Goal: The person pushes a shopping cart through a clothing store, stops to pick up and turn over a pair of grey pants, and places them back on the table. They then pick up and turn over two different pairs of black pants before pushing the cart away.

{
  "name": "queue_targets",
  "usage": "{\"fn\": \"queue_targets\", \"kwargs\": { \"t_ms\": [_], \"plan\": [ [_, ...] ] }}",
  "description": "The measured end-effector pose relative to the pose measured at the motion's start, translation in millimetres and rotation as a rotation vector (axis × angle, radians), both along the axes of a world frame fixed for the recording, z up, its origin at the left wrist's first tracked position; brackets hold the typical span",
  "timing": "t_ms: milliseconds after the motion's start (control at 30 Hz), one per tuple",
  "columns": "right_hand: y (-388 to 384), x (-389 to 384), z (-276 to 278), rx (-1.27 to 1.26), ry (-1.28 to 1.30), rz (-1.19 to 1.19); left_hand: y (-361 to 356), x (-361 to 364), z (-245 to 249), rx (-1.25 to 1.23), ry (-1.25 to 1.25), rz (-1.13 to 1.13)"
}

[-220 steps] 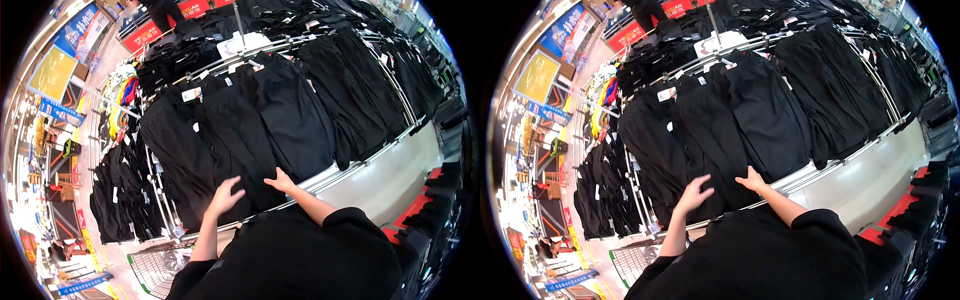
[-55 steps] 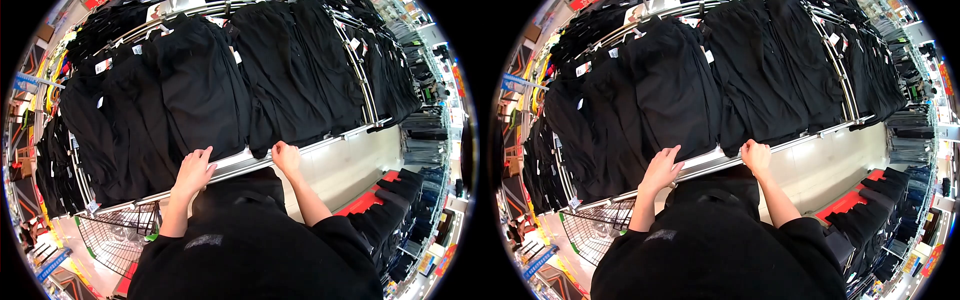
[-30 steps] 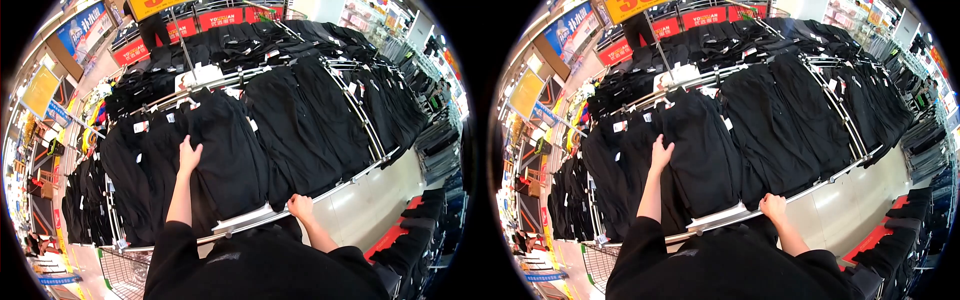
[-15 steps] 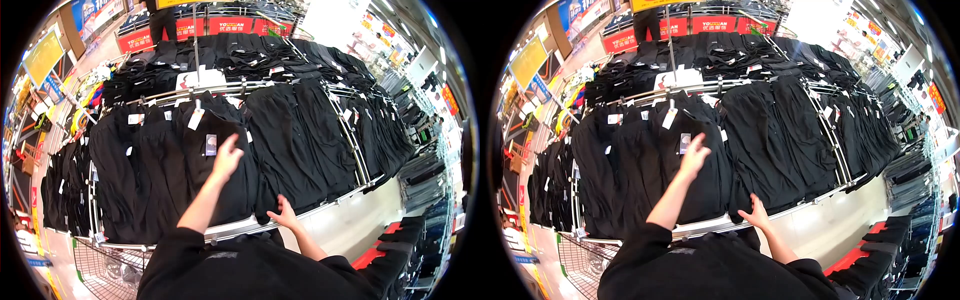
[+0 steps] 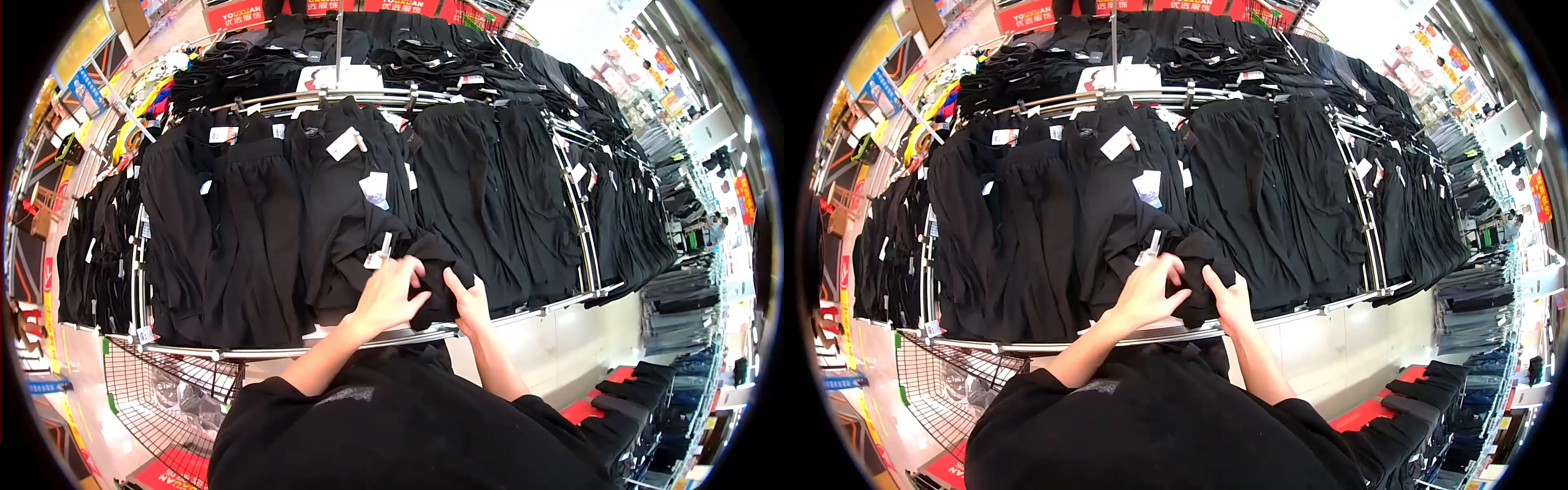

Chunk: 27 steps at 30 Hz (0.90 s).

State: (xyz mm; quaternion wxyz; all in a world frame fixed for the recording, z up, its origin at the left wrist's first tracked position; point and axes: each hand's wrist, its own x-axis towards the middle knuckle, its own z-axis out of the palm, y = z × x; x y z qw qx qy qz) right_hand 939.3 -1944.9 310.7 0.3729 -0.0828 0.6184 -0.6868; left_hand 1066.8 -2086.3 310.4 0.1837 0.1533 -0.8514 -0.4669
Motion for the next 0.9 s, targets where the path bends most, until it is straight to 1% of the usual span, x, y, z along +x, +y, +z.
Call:
{"fn": "queue_targets", "kwargs": {
  "t_ms": [33, 100, 133, 167, 200, 233, 267, 333, 367, 400, 467, 500, 533, 567, 600, 633, 667, 700, 733, 800, 867, 900],
  "plan": [
    [1.8, 2.9, 9.7, -0.001, -0.003, -0.006, -0.9, -0.2, -8.5, -0.159, 0.093, 0.085],
    [7.7, 7.8, 34.2, 0.007, 0.001, 0.198, -6.1, -0.3, -19.8, -0.18, 0.105, 0.095],
    [11.9, 8.5, 43.5, -0.013, -0.042, 0.26, -9.6, -0.7, -24.6, -0.212, 0.107, 0.099],
    [17.3, 7.7, 50.7, -0.065, -0.092, 0.329, -14.5, -3.4, -41.1, -0.268, 0.161, 0.105],
    [23.6, 4.7, 57.0, -0.118, -0.141, 0.397, -20.0, -5.2, -43.7, -0.21, 0.184, 0.096],
    [31.0, -1.7, 62.9, -0.193, -0.178, 0.504, -25.7, -6.1, -44.5, -0.239, 0.221, 0.049],
    [36.9, -3.5, 67.0, -0.196, -0.191, 0.531, -30.7, -6.3, -44.9, -0.266, 0.255, 0.0],
    [51.2, -7.5, 74.7, -0.294, -0.143, 0.509, -38.5, -4.7, -40.5, -0.417, 0.034, -0.201],
    [64.9, -13.5, 67.6, -0.344, -0.104, 0.434, -42.5, -6.5, -37.8, -0.445, 0.021, -0.225],
    [71.8, -13.7, 69.5, -0.424, -0.118, 0.249, -46.8, -6.0, -32.9, -0.446, 0.02, -0.225],
    [80.1, -23.9, 81.0, -0.506, -0.197, 0.19, -55.5, -1.6, -24.6, -0.247, -0.101, -0.314],
    [83.9, -28.4, 85.0, -0.493, -0.171, 0.161, -56.3, 3.3, -23.7, -0.262, -0.001, -0.32],
    [86.7, -30.3, 88.7, -0.478, -0.146, 0.131, -59.1, 6.2, -22.3, -0.26, 0.0, -0.324],
    [88.1, -29.0, 92.0, -0.476, -0.126, 0.108, -63.2, 8.9, -20.8, -0.032, -0.095, -0.401],
    [94.1, -31.5, 83.2, -0.473, -0.074, 0.05, -67.1, 12.3, -14.3, 0.199, -0.192, -0.475],
    [93.9, -31.0, 82.3, -0.345, -0.025, -0.022, -71.7, 16.8, -0.4, 0.347, -0.233, -0.503],
    [90.1, -31.4, 81.7, -0.21, 0.02, -0.095, -69.7, 17.1, -6.4, 0.645, -0.205, -0.432],
    [78.0, -23.7, 93.2, -0.165, 0.004, -0.098, -65.1, 18.5, 7.8, 0.845, -0.183, -0.325],
    [72.0, -20.4, 90.5, -0.138, 0.01, -0.136, -61.4, 20.8, 25.8, 1.041, -0.165, -0.207],
    [61.1, -9.9, 93.8, -0.135, -0.048, -0.189, -61.2, 19.7, 27.0, 1.031, -0.094, -0.183],
    [56.8, -7.7, 96.7, -0.201, -0.079, -0.102, -51.5, 18.6, 36.3, 0.974, -0.014, -0.154],
    [56.7, -8.9, 95.2, -0.187, -0.077, -0.102, -51.8, 19.7, 34.9, 0.992, -0.005, -0.161]
  ]
}}
